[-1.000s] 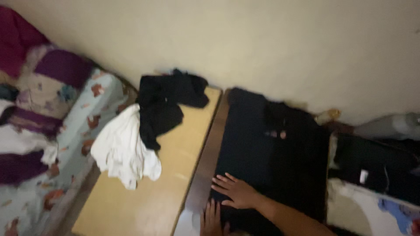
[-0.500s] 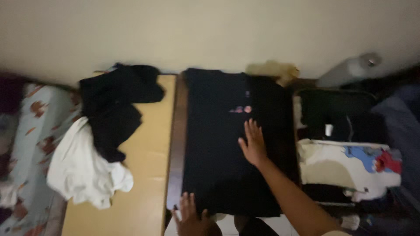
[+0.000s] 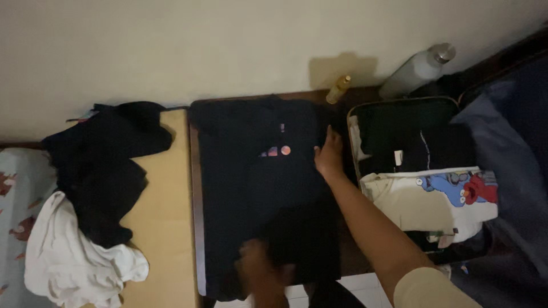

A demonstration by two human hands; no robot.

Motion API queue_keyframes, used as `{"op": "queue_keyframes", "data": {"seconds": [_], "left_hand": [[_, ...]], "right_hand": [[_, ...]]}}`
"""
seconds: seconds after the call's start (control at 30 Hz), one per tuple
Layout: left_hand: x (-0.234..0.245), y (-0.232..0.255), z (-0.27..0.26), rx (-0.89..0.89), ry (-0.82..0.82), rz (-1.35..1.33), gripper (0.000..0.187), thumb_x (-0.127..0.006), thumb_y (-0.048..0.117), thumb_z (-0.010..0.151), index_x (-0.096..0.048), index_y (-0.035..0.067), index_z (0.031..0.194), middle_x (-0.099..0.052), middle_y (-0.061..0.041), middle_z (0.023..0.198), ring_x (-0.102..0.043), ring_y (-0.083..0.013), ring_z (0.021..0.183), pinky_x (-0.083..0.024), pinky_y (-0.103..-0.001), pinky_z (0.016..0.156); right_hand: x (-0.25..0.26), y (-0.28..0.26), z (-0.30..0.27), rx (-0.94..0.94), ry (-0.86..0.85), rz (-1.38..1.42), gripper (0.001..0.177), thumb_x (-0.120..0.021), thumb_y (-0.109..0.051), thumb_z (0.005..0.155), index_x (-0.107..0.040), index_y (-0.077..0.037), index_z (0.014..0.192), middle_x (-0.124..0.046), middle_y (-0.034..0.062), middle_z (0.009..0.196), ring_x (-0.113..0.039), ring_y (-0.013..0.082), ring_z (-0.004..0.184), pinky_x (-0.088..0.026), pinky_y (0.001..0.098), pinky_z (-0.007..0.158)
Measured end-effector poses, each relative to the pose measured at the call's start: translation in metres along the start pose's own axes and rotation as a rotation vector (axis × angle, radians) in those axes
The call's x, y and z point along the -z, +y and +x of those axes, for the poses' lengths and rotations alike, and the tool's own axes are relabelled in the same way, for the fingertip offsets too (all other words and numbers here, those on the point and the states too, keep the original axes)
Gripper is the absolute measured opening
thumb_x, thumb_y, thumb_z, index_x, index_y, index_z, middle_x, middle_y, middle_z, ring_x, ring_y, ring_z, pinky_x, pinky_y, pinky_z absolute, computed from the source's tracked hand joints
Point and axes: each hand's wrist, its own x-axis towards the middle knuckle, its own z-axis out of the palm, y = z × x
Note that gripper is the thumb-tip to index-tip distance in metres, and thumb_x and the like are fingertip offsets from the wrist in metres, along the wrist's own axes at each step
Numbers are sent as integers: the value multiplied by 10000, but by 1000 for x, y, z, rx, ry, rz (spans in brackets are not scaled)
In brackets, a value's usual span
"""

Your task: The person folds a white shirt and a black shirt by hand on a wooden table, smoothing each one out before folding and placing them into a suitcase.

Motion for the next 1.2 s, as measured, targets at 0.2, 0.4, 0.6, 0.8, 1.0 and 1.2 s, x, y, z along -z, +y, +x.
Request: {"op": "queue_keyframes", "data": {"seconds": [0.2, 0.4, 0.6, 0.8, 1.0, 1.2], "left_hand": [[-63, 83, -20, -413, -526, 43, 771, -782, 404, 894, -441, -25, 1437, -451, -243, 1428, -421, -389, 1310, -331, -539, 1086], [-80, 77, -21, -466, -583, -70, 353, -640, 209, 1001, -602, 9, 1289, -583, -202, 1267, -553, -337, 1124, -446, -494, 945], [-60, 80, -40, -134, -603, -335, 378, -605, 77, 954, -534, 30, 1322, -538, -195, 1325, -563, -312, 1207, -490, -434, 1035], [-156, 15, -46, 39, -318, -705, 412, -533, -25, 931, -459, 12, 1335, -570, -210, 1288, -639, -296, 1171, -529, -406, 1034], [-196, -63, -54, 115, 125, -990, 588, -452, -220, 737, -481, 21, 1272, -588, -227, 1256, -638, -326, 1144, -508, -442, 1014], [-138, -108, -45, 417, 185, -869, 511, -616, -119, 839, -483, 48, 1303, -643, -173, 1235, -706, -253, 1086, -618, -383, 899]], "right_hand": [[8, 10, 20, 1, 19, 125, 570, -619, -146, 1006, -410, -33, 1524, -500, 238, 1504, -500, 412, 1373, -414, 471, 1154], [30, -5, 24, 27, 169, 131, 464, -531, -288, 1069, -508, 12, 1422, -532, 263, 1425, -502, 444, 1304, -402, 508, 1078], [60, -26, 34, -18, 286, 327, 449, -445, -328, 1112, -567, -18, 1413, -606, 235, 1408, -568, 406, 1322, -432, 466, 1140], [60, -51, 75, 16, 342, 838, 552, -494, -294, 1099, -361, 19, 1533, -459, 212, 1535, -459, 352, 1400, -348, 413, 1162], [27, -188, 42, 141, 178, 729, 355, -483, -241, 1083, -564, -87, 1392, -554, 164, 1465, -521, 287, 1347, -400, 422, 1136], [-74, -275, 28, 362, -319, 765, 418, -444, -232, 1038, -419, -100, 1435, -457, 126, 1422, -591, 253, 1245, -636, 438, 844]]}}
